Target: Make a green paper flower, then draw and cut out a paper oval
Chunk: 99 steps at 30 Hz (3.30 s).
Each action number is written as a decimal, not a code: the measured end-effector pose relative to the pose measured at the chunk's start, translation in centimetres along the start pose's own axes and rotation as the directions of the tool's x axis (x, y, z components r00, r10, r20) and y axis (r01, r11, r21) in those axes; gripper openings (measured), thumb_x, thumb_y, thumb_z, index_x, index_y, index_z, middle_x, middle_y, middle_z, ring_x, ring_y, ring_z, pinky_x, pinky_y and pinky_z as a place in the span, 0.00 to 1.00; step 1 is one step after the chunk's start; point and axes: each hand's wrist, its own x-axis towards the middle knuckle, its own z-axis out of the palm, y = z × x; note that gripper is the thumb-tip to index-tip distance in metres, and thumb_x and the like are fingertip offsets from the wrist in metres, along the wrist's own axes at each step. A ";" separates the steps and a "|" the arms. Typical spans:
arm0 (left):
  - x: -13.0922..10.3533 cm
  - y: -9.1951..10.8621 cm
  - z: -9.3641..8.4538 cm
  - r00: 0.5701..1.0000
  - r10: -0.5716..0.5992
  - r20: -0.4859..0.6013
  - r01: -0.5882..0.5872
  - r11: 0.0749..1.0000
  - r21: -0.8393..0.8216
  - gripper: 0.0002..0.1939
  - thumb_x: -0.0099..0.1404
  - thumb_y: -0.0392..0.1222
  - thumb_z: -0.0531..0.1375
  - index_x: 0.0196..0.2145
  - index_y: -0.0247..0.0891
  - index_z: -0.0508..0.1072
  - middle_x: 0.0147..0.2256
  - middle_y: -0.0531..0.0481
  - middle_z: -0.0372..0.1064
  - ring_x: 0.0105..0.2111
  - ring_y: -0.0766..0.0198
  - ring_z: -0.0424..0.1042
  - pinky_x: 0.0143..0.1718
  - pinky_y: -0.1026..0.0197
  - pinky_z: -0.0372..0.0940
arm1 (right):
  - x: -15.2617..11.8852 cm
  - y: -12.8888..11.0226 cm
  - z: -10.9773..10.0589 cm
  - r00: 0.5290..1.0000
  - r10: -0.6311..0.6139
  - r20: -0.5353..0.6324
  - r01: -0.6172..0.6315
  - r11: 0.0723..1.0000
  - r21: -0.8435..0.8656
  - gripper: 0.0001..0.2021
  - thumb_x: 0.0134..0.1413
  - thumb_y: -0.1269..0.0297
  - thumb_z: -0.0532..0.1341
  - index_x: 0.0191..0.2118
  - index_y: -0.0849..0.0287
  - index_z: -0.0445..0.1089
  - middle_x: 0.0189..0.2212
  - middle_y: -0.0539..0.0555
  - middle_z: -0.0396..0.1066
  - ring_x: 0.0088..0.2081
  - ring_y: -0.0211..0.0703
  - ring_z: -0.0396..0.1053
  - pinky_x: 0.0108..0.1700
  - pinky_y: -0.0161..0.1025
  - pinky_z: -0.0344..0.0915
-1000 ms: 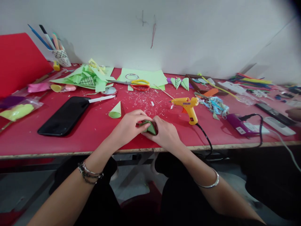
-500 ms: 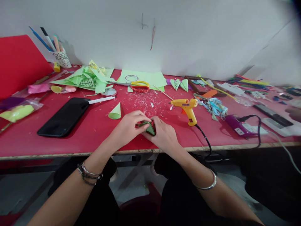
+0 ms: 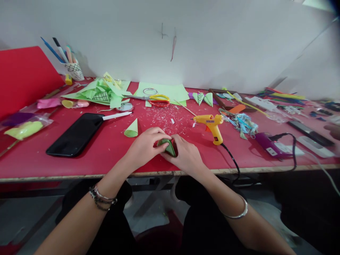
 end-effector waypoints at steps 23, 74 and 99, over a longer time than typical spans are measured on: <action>0.0 0.8 0.0 0.978 -0.169 -0.123 0.184 0.975 0.126 0.03 0.59 0.36 0.57 0.30 0.38 0.70 0.31 0.52 0.67 0.31 0.66 0.67 0.36 0.61 0.62 | -0.6 10.6 -5.0 0.719 0.206 -0.664 -0.271 0.963 0.005 0.13 0.47 0.57 0.60 0.35 0.58 0.59 0.30 0.56 0.61 0.31 0.43 0.60 0.36 0.44 0.60; 0.5 0.6 0.7 0.954 -0.231 -0.190 0.232 0.973 -0.017 0.04 0.56 0.34 0.57 0.24 0.37 0.68 0.26 0.54 0.66 0.27 0.69 0.65 0.27 0.66 0.59 | -2.9 5.6 -1.7 0.926 0.009 -0.378 -0.076 0.984 -0.163 0.19 0.45 0.50 0.59 0.32 0.63 0.72 0.19 0.55 0.72 0.20 0.42 0.69 0.22 0.35 0.58; 0.4 0.2 -0.3 0.970 -0.227 -0.088 0.226 0.974 -0.027 0.03 0.57 0.36 0.56 0.27 0.38 0.69 0.29 0.52 0.68 0.29 0.68 0.67 0.30 0.65 0.62 | -3.0 4.9 -1.9 0.958 -0.055 -0.281 -0.035 0.951 -0.308 0.16 0.45 0.62 0.56 0.40 0.63 0.69 0.22 0.54 0.70 0.19 0.39 0.63 0.21 0.35 0.48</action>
